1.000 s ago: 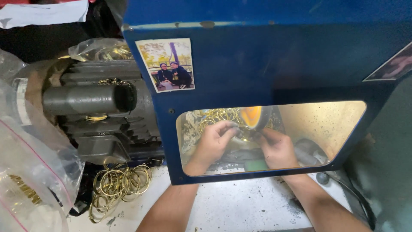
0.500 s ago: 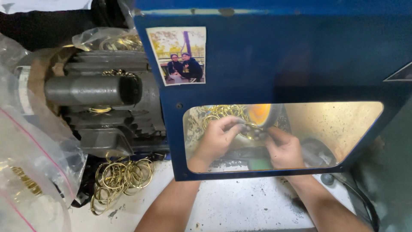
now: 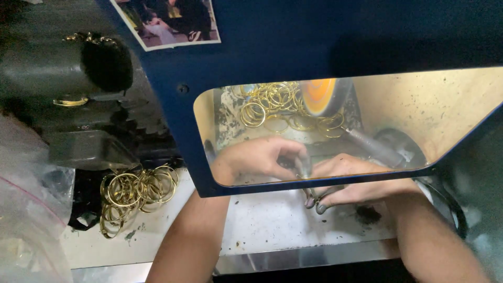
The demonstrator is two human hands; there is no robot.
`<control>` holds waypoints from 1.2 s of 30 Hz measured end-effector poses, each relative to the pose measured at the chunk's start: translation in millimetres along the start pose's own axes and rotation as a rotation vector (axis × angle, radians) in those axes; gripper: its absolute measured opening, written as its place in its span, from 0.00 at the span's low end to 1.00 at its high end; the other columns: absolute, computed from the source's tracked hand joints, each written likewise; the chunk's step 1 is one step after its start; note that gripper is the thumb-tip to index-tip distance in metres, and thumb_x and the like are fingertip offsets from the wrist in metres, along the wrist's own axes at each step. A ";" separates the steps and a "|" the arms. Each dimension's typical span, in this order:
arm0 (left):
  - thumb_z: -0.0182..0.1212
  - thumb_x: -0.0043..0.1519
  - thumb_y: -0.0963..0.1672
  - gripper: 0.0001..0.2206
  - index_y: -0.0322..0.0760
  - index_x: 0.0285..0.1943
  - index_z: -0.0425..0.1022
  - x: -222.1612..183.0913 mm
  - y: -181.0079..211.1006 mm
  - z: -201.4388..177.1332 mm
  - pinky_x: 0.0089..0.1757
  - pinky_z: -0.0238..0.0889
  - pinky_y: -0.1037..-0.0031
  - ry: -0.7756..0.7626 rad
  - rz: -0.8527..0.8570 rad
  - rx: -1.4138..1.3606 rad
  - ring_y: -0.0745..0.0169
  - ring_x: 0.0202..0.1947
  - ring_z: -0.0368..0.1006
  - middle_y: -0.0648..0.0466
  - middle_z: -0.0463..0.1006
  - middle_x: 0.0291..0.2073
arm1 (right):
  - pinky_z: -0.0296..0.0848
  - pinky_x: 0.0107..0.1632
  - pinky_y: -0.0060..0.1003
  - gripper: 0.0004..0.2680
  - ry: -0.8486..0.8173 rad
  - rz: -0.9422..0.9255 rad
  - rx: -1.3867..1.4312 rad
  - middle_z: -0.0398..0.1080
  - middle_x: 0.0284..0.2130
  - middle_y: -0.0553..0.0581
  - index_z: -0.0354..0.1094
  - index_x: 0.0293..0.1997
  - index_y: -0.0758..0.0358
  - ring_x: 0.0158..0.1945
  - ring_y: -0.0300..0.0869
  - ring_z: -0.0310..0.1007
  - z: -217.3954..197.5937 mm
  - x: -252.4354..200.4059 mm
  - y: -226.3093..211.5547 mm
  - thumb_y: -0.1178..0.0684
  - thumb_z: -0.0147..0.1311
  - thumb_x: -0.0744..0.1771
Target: Polishing a series of gold rings using a motorized polishing wheel inside a protective enclosure.
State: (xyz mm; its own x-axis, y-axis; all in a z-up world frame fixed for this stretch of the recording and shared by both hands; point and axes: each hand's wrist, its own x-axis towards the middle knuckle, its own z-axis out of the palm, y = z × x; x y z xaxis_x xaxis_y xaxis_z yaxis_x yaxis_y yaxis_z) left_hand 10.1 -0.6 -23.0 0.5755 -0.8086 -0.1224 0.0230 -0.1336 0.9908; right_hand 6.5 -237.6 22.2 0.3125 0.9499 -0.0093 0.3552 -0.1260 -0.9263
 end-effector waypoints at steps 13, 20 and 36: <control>0.74 0.54 0.41 0.16 0.42 0.51 0.79 -0.2 -6.6 -1.9 0.58 0.65 0.58 0.061 0.044 -0.098 0.59 0.50 0.75 0.53 0.84 0.44 | 0.77 0.38 0.43 0.13 0.090 -0.041 0.005 0.68 0.20 0.50 0.70 0.19 0.60 0.28 0.42 0.68 -5.5 -8.0 7.2 0.51 0.66 0.65; 0.69 0.61 0.46 0.10 0.44 0.49 0.83 -6.5 17.6 -3.8 0.61 0.62 0.56 0.193 0.148 -0.046 0.56 0.55 0.76 0.53 0.84 0.48 | 0.77 0.51 0.54 0.06 0.409 0.010 -0.025 0.79 0.39 0.62 0.78 0.43 0.65 0.45 0.50 0.78 -9.8 -28.7 30.3 0.59 0.57 0.65; 0.59 0.68 0.46 0.10 0.47 0.55 0.82 -0.7 23.1 12.5 0.60 0.63 0.57 0.468 0.144 0.039 0.55 0.58 0.74 0.50 0.82 0.52 | 0.74 0.59 0.49 0.13 0.949 0.467 0.039 0.81 0.47 0.63 0.78 0.53 0.62 0.54 0.45 0.77 0.4 -10.8 13.1 0.50 0.63 0.65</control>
State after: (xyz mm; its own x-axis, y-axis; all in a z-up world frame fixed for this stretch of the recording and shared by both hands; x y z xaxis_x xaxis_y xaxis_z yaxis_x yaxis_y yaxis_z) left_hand 0.0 -10.4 -0.8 0.8762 -0.4777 0.0635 -0.1090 -0.0681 0.9917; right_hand 7.5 -249.4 10.0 0.9772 0.1943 -0.0854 -0.0015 -0.3961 -0.9182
